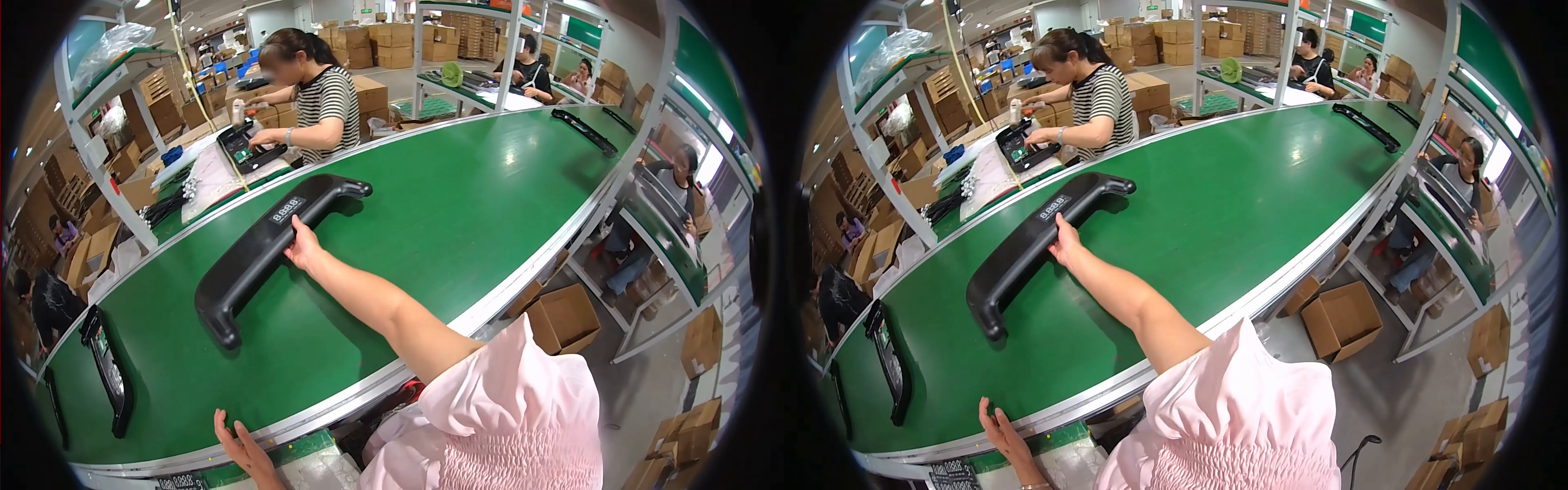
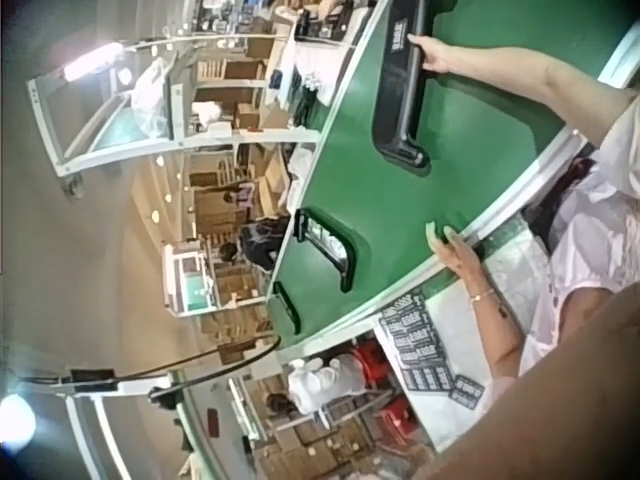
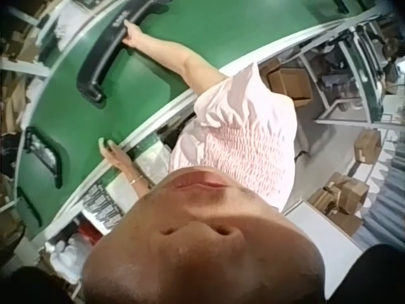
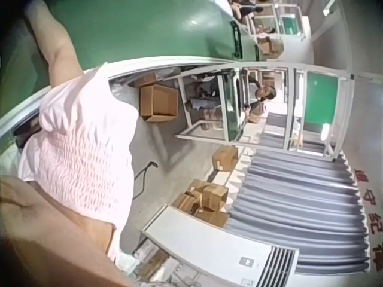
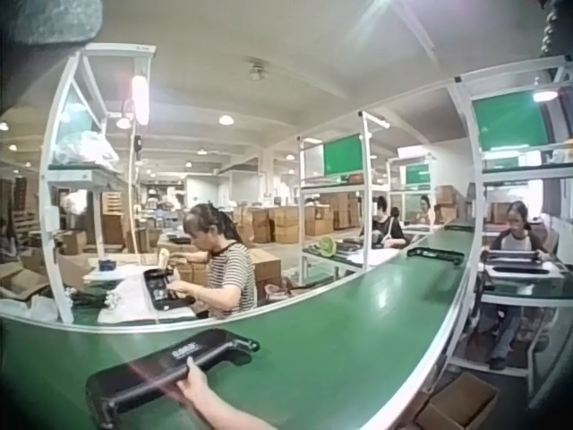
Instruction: Applying display label stickers to plastic electronic device covers on a factory assembly line.
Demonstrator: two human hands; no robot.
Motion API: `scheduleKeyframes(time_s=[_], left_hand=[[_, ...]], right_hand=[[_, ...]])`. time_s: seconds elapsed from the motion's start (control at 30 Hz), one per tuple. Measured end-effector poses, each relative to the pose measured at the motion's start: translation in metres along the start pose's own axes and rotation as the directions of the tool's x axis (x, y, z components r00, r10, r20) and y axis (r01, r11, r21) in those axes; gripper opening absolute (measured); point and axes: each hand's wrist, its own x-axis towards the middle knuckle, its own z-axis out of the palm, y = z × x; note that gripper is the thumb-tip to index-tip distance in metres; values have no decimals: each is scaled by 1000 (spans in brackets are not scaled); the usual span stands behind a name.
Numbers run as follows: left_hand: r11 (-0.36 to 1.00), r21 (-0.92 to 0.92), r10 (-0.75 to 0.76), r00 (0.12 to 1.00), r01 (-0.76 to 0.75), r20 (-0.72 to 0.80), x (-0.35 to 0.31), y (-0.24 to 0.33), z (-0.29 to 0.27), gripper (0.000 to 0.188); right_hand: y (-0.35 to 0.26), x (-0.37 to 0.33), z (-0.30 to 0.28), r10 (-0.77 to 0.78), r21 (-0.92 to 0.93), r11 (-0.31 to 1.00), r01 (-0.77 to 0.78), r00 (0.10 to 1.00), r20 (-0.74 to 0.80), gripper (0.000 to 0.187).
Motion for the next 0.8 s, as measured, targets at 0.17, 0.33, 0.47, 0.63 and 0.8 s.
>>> scheduleKeyframes(time_s=[0.17, 0.33, 0.47, 0.63, 0.8], left_hand=[[1000, -1, 14, 998, -14, -54, -2, 6, -4, 34], [999, 32, 18, 999, -16, -49, 0, 26, 4, 36], [933, 77, 352, 936, -351, -4, -11, 100, 4, 40], [582, 498, 752, 659, -643, -28, -15, 106, -42, 45], [427, -901, -508, 803, -79, -311, -16, 65, -146, 50]], right_hand=[[-16, -32, -21, 248, -654, 737, -172, 968, 25, 26], [-42, -123, -22, 140, -812, 574, 102, 966, 219, 21], [60, -226, 21, 352, -890, 452, 60, 905, 240, 49], [178, -353, 12, 682, -430, 662, -614, 256, 685, 46], [137, -429, 93, 287, 187, 578, 794, -413, 864, 62]])
